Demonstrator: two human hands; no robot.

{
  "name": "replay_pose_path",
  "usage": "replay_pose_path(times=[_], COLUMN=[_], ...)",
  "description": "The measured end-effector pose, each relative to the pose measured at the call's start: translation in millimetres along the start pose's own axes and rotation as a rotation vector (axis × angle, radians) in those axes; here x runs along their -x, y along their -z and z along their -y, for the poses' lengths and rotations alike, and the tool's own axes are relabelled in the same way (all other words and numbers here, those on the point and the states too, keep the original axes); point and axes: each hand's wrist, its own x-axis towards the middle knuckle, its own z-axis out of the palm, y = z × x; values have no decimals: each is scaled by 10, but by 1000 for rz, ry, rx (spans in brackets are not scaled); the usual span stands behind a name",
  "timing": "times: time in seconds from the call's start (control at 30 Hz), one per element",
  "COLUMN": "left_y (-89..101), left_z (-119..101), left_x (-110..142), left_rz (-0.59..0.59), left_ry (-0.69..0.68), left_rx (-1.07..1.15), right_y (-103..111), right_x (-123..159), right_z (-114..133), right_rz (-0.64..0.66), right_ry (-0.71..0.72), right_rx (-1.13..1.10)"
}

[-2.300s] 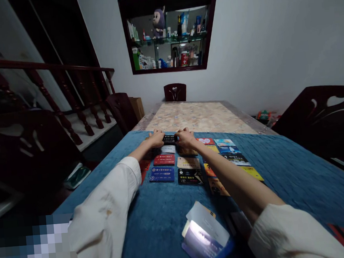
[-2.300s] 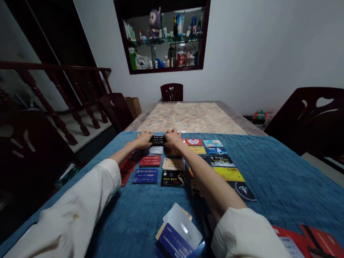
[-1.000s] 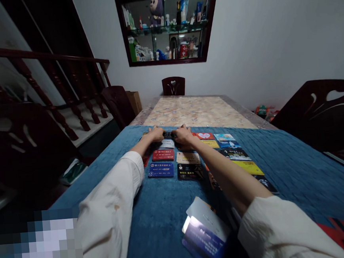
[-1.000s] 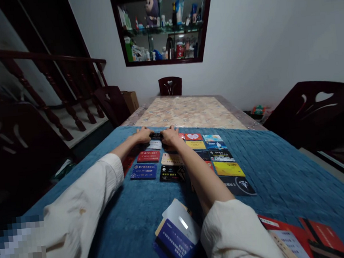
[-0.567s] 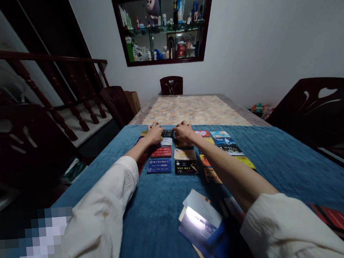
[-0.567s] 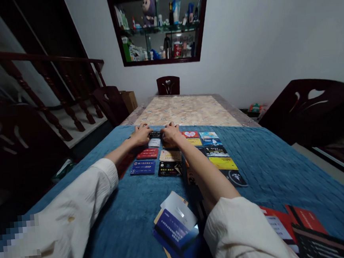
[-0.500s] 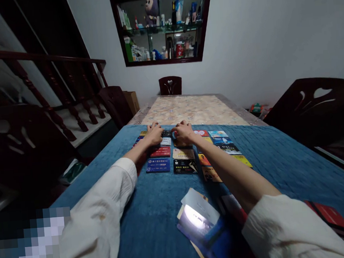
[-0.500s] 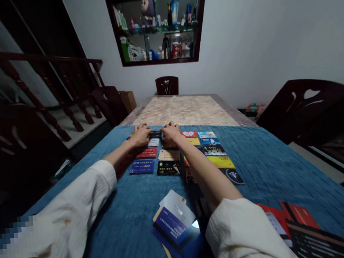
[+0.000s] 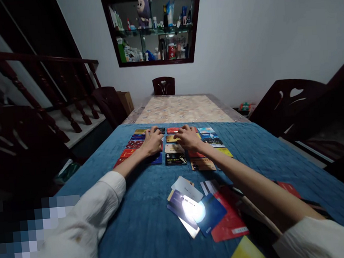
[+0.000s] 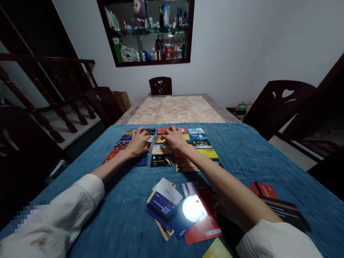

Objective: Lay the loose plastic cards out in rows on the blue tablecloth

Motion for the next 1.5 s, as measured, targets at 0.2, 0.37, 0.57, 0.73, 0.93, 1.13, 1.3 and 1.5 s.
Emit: replay_pose_path(times=[0.2, 0.37, 0.57, 0.73, 0.93, 1.13, 1.3, 1.5], left_y=[26, 62, 102, 151, 187, 233, 271, 258], left_z=[-373, -724, -1063, -1307, -1509, -1579, -1624, -1695], left_x=[221, 422, 674, 885, 1099, 1303, 1422, 1468], left_rz=[-11, -1, -53, -56, -48, -61, -64, -73], left_ry=[-63, -132, -206, -257, -309, -329, -367, -408], left_rx=[25, 32, 80, 119, 161, 224, 306, 337], right_y=[82, 82, 61, 63, 113, 246, 309, 346], right_x=[479, 867, 1302, 1684, 2050, 2253, 2342, 2395], right_z=[30, 36, 53, 121, 235, 337, 387, 353], right_rz=[2, -55, -146, -176, -164, -102, -65, -63], right_ry=[27, 63, 83, 124, 149, 171, 205, 240], right_rx=[-4, -43, -75, -111, -235, -318, -334, -288])
